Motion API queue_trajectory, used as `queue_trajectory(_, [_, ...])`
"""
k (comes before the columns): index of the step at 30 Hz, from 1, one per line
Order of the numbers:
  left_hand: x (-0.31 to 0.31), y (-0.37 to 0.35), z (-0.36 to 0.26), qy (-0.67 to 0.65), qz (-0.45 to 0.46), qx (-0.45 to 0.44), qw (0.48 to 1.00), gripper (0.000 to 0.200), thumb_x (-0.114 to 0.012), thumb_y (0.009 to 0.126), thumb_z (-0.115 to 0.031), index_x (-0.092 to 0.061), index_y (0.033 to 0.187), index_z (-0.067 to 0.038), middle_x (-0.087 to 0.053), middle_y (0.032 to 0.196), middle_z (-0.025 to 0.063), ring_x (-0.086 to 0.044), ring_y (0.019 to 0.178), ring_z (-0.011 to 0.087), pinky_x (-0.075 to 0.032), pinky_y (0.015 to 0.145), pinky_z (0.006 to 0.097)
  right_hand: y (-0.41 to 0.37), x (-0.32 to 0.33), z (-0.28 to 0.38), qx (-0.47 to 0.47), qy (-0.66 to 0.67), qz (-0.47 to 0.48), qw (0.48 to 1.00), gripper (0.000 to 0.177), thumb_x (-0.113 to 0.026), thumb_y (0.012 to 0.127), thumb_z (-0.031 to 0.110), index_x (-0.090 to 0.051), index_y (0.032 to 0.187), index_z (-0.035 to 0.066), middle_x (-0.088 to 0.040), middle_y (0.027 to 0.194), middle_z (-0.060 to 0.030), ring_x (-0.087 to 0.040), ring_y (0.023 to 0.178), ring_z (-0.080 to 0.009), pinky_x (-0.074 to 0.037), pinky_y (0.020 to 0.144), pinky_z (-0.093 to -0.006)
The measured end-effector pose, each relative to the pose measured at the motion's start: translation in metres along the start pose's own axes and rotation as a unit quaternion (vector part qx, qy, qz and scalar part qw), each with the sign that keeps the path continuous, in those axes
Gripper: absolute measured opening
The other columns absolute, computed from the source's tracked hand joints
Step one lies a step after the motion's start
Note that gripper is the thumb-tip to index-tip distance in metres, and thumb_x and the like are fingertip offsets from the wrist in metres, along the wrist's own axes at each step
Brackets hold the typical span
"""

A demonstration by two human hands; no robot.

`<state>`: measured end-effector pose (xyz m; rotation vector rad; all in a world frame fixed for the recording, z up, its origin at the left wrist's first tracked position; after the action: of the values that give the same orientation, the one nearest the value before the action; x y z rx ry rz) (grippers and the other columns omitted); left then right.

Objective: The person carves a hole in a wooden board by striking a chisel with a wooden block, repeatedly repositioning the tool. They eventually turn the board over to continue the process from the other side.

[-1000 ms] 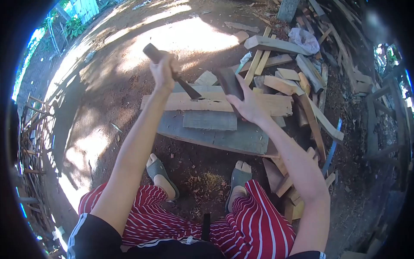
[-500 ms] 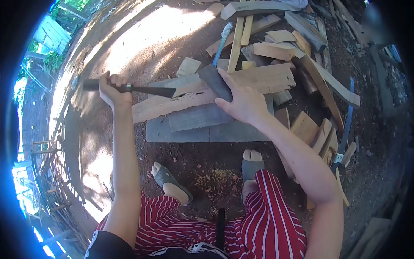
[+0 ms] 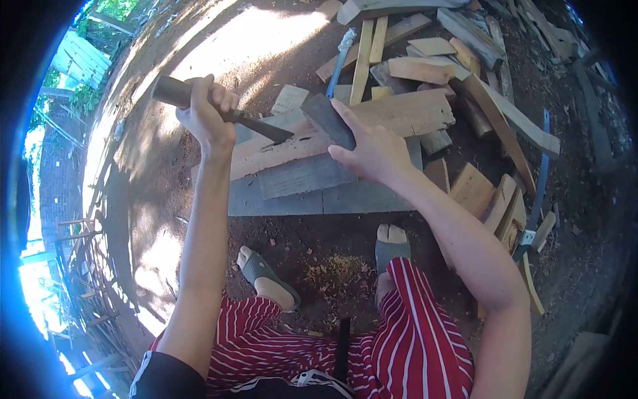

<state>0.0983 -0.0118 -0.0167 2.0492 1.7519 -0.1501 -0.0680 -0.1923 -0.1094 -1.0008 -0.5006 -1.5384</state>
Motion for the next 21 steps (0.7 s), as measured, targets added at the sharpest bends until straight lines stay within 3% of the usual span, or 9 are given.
queue_trajectory(14, [-0.005, -0.007, -0.009, 0.031, 0.010, -0.016, 0.999, 0.019, -0.059, 0.085, -0.004, -0.044, 0.074, -0.009, -0.038, 0.053, -0.0006, -0.038, 0.043, 0.0097, -0.033, 0.042, 0.0280, 0.001, -0.003, -0.002, 0.022, 0.000, -0.017, 1.000, 0.080, -0.059, 0.084, 0.047, -0.020, 0.151, 0.033, -0.065, 0.113, -0.0247, -0.063, 0.099, -0.0450, -0.049, 0.089, -0.0524])
queue_trajectory(16, [-0.005, -0.009, -0.009, 0.023, 0.008, -0.015, 1.000, 0.018, -0.059, 0.085, -0.004, -0.044, 0.075, -0.009, -0.038, 0.053, -0.0007, -0.038, 0.042, 0.0096, -0.032, 0.041, 0.0277, 0.002, -0.002, -0.001, 0.035, -0.015, -0.037, 0.999, 0.081, -0.058, 0.082, 0.048, -0.019, 0.152, 0.032, -0.068, 0.097, -0.0214, -0.066, 0.091, -0.0415, -0.052, 0.082, -0.0513])
queue_trajectory(20, [-0.005, -0.008, -0.005, 0.018, 0.001, -0.002, 1.000, 0.017, -0.059, 0.085, -0.004, -0.044, 0.077, -0.009, -0.038, 0.053, -0.0007, -0.037, 0.042, 0.0096, -0.032, 0.041, 0.0268, 0.001, -0.001, 0.001, 0.044, -0.016, -0.043, 0.998, 0.081, -0.058, 0.082, 0.048, -0.019, 0.152, 0.032, -0.068, 0.097, -0.0217, -0.066, 0.091, -0.0416, -0.052, 0.082, -0.0517])
queue_trajectory(21, [-0.004, -0.008, -0.005, 0.017, -0.001, -0.004, 1.000, 0.017, -0.059, 0.085, -0.004, -0.044, 0.077, -0.009, -0.038, 0.053, -0.0007, -0.037, 0.042, 0.0096, -0.032, 0.041, 0.0268, 0.001, 0.000, 0.002, 0.030, -0.008, -0.025, 0.999, 0.081, -0.058, 0.083, 0.048, -0.019, 0.152, 0.033, -0.066, 0.105, -0.0227, -0.065, 0.095, -0.0434, -0.050, 0.085, -0.0520])
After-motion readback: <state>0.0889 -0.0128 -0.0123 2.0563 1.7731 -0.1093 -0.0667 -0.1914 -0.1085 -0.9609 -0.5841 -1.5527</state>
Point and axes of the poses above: each hand's wrist, its own y-axis towards the middle knuckle, its own x-axis out of the back of the hand, z = x × y, the point moved 7 cm from there along y, towards the middle knuckle
